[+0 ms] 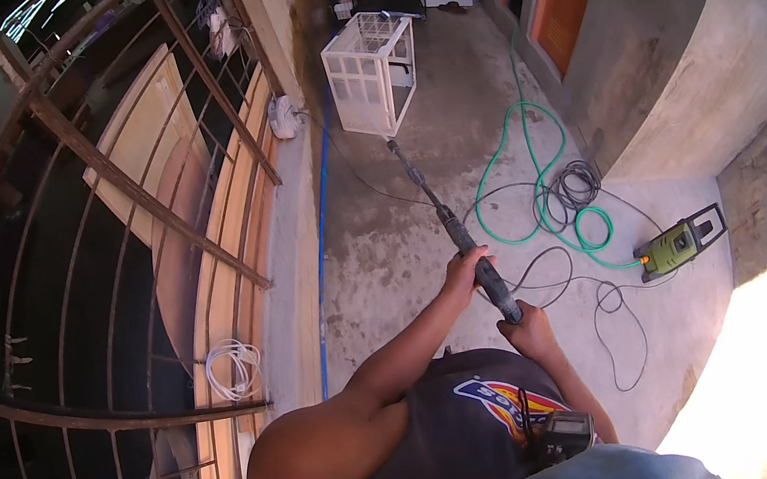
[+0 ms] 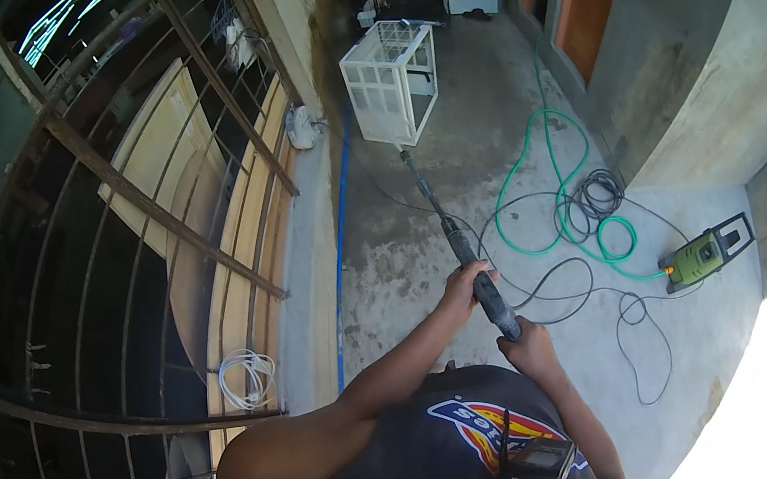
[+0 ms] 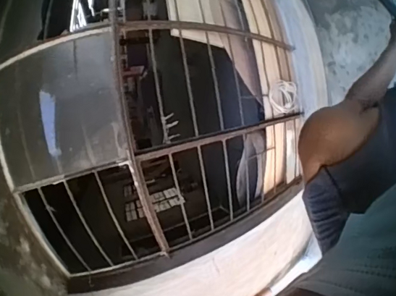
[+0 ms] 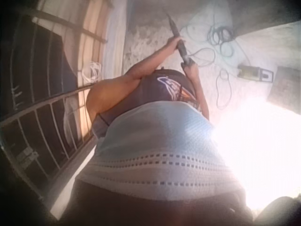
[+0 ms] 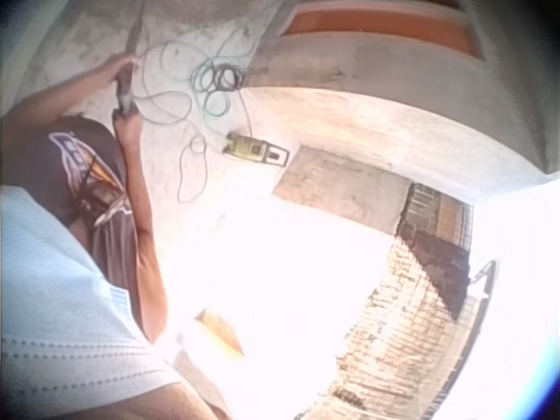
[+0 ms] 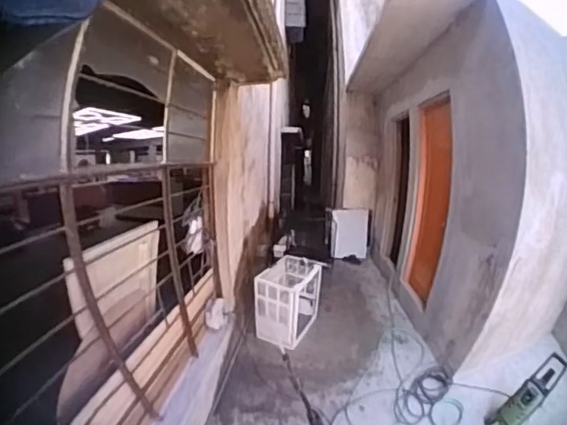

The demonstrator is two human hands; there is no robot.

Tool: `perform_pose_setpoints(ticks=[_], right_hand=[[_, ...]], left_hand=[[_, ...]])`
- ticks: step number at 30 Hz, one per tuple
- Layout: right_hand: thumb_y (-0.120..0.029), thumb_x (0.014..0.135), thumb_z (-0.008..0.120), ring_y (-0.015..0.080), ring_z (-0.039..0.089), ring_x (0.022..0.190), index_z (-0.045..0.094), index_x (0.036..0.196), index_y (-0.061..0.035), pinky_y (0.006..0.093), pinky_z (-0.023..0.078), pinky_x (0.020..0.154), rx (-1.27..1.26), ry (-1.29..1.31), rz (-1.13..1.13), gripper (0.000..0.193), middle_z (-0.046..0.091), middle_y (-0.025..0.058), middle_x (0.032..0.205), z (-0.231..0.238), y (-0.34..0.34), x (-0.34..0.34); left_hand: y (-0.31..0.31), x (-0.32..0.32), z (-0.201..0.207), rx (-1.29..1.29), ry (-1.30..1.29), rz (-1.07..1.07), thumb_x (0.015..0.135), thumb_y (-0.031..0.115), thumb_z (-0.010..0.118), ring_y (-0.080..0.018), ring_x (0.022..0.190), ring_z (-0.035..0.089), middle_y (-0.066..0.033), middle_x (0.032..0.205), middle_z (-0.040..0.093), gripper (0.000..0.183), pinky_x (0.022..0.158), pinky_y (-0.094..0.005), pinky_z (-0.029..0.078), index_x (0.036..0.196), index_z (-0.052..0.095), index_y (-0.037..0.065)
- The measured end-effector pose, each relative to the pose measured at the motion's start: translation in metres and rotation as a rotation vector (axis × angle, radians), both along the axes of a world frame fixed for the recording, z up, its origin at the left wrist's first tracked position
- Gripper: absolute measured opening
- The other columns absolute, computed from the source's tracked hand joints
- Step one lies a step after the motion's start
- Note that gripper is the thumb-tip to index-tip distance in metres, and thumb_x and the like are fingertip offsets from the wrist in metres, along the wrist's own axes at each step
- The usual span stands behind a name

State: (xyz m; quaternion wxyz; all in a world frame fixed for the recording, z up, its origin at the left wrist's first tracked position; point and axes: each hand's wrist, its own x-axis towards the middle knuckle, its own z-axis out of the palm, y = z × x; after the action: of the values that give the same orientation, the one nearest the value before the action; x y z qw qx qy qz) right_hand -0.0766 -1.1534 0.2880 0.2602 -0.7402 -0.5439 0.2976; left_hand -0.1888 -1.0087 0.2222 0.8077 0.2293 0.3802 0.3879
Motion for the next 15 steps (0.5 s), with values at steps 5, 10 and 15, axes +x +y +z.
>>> perform_pose_setpoints(ticks=[5,10,15], right_hand=[[-0.017,0.069,0.066,0.0429,0.062,0.071,0.06,0.083,0.0043,0.0459,0.049,0.067,0.006,0.012,-0.006,0.026,0.061,0.0272,0.071,0.0021,-0.0008,-0.0035],[-0.017,0.069,0.066,0.043,0.062,0.072,0.06,0.085,0.0041,0.0458,0.048,0.068,-0.011,0.012,-0.018,0.027,0.062,0.0274,0.073,0.0029,-0.003,-0.0045],[-0.016,0.07,0.065,0.0439,0.062,0.073,0.059,0.085,0.0043,0.0466,0.048,0.069,0.014,0.001,-0.018,0.026,0.062,0.0275,0.073,0.0001,-0.0065,-0.0031]], left_hand=[[0.0004,-0.0029,0.0,-0.006,-0.009,0.0,0.081,0.023,0.067,-0.019,0.086,0.066,-0.0107,0.092,0.063,0.033,0.073,-0.0283,0.055,0.099,0.051,0.001],[-0.0013,-0.0017,-0.0002,0.016,0.001,-0.006,0.081,0.024,0.067,-0.0179,0.085,0.065,-0.0101,0.091,0.062,0.033,0.073,-0.0287,0.054,0.099,0.052,0.001],[-0.0047,0.0,0.0006,0.005,0.01,-0.026,0.081,0.024,0.068,-0.0174,0.084,0.065,-0.0099,0.091,0.062,0.034,0.074,-0.0289,0.054,0.1,0.051,0.001]])
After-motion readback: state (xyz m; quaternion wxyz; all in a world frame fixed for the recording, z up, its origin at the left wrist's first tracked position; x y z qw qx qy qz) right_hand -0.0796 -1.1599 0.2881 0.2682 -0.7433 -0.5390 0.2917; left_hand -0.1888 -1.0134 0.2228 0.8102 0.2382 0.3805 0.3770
